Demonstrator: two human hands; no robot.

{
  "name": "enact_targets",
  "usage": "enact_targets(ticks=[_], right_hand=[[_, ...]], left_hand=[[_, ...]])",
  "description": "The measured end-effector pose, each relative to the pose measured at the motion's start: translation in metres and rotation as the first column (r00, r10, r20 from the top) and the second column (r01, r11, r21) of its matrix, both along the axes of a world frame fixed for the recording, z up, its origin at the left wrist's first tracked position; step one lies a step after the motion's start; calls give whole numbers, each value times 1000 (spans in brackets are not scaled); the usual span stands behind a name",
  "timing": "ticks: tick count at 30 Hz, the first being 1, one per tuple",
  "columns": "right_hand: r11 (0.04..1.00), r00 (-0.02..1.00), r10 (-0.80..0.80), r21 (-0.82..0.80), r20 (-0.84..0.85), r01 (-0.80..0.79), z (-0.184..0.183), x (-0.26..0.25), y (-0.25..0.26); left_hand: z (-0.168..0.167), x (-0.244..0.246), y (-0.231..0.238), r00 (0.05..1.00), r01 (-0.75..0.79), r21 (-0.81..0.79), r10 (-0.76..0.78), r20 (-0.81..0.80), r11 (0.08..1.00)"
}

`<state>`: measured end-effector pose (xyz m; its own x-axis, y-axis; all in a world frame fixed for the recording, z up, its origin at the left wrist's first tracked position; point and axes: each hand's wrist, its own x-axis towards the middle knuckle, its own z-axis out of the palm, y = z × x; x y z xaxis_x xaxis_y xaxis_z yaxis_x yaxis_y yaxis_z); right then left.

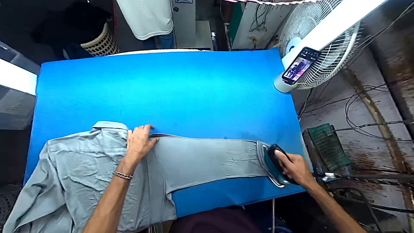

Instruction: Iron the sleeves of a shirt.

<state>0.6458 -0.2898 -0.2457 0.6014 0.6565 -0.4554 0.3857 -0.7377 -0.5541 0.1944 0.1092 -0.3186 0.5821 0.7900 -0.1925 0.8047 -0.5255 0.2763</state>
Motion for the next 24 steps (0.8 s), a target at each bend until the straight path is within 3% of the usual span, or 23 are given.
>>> enact_targets(ticks=[3,6,10,15,18,21,24], right_hand=[[970,970,241,23,23,-242,-5,42,-36],[908,904,417,10,90,-420,-9,60,-36],[775,766,630,-43,127,-630,-4,50,20],[567,561,821,-32,108,-823,-8,-3,124],[505,504,860,11,79,-863,-11,-20,164],[511,510,853,20,112,-859,-12,-11,158],[608,604,792,-14,86,-794,-6,20,122]], left_hand=[[29,-4,32,994,91,-272,-72,82,958],[50,-13,58,962,208,-450,-97,257,868],[85,-23,56,942,106,-596,112,317,796],[85,-31,46,920,98,-613,163,356,784],[83,-35,45,927,114,-578,123,355,808],[79,-38,45,930,113,-542,103,352,833],[75,-42,43,926,82,-544,138,352,835]])
